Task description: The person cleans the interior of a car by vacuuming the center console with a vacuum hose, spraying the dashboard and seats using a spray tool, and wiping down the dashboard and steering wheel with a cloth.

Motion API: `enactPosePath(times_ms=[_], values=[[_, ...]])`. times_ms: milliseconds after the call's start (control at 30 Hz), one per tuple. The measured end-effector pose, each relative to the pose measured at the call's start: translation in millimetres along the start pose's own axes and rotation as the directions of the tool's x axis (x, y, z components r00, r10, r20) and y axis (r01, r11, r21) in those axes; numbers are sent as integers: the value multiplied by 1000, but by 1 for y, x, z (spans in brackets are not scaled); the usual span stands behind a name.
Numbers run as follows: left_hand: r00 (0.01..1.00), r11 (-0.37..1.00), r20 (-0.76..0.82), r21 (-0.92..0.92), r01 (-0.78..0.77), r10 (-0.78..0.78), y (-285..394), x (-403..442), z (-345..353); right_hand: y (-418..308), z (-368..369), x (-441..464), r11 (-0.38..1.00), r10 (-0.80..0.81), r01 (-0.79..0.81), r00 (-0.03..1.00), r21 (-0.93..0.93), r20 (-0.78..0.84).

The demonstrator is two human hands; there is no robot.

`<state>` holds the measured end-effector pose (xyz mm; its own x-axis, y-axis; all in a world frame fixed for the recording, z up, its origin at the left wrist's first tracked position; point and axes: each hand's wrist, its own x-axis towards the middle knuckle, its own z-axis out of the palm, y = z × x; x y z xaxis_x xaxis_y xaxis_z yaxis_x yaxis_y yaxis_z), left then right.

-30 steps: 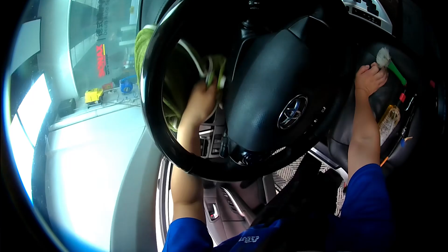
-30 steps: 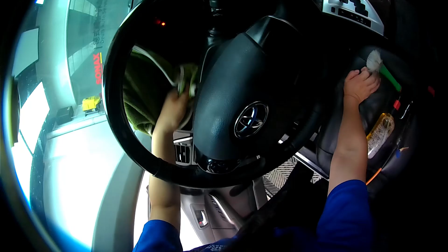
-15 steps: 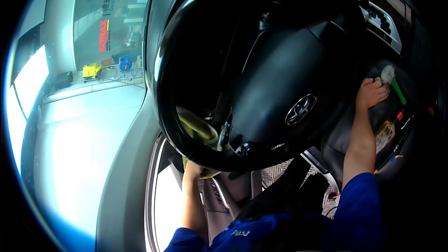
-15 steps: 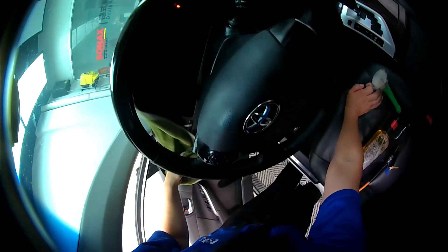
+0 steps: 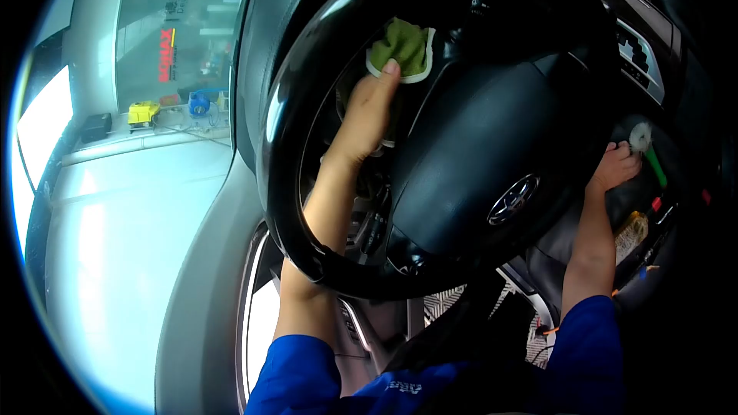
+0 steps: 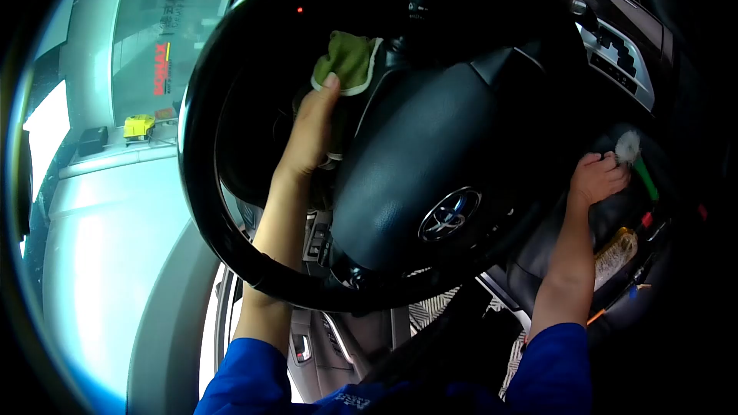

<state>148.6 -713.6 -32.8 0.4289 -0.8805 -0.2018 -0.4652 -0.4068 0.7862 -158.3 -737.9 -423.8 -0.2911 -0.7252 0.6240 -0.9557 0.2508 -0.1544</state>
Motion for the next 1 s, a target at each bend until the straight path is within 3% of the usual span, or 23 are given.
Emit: enactPosePath(times_ms=[33, 100, 133, 167, 200, 300, 400, 467, 500, 567, 633, 700, 767, 800, 900, 1000], values=[[1000, 1000, -3, -9, 11, -11, 8, -11, 0, 1, -2, 2, 1000, -1, 1, 1000, 22, 8], [937, 904, 49, 286, 319, -346, 24, -47, -8, 3, -1, 0, 1000, -12, 12, 1000, 24, 1], [968, 978, 181, 146, 146, -172, 11, -56, -16, 2, 1, 2, 1000, 0, 0, 1000, 22, -4], [970, 982, 193, 145, 124, -151, 1, -52, -18, 1, 4, 6, 1000, 15, -15, 1000, 10, -19], [959, 979, 265, 143, -143, 102, 8, -48, -15, 0, 2, 6, 1000, 16, -16, 1000, 10, -21], [933, 893, 325, 358, -272, 154, 27, -16, -8, 1, 1, -1, 1000, 7, -7, 1000, 6, -2], [971, 939, 213, 300, -168, 105, 5, 18, 1, 1, 5, 0, 1000, 10, -10, 1000, 2, -11], [980, 884, 137, 427, -192, 146, -5, -7, -3, 3, 2, -1, 1000, -7, 7, 1000, 10, -4], [968, 917, 10, 317, -241, 251, -26, -27, -6, 2, -1, -2, 1000, -3, 3, 1000, 7, 24], [940, 904, -69, 306, -299, 334, -42, -62, -21, -1, 2, 5, 1000, 27, -26, 999, -13, 27], [975, 975, -52, 70, -212, 216, -21, -65, -21, -1, -3, 2, 1000, 16, -17, 999, 17, 30], [948, 943, 1, -100, -318, 320, 13, -41, -2, -2, -2, 2, 1000, 16, -17, 1000, 23, 24], [911, 914, 114, -146, -379, 396, 38, -2, 23, -1, -5, -3, 1000, 20, -20, 1000, 16, 21], [913, 916, 114, 43, -398, 392, 38, 11, 26, 0, -4, -3, 1000, 14, -15, 999, 22, 32], [993, 974, 35, 193, -118, 113, 10, 11, 12, -1, -4, 4, 999, 9, -10, 1000, 37, 27], [976, 927, -19, 316, -201, 218, -3, -11, -1, -4, -7, 7, 999, 37, -37, 999, 17, 29]])
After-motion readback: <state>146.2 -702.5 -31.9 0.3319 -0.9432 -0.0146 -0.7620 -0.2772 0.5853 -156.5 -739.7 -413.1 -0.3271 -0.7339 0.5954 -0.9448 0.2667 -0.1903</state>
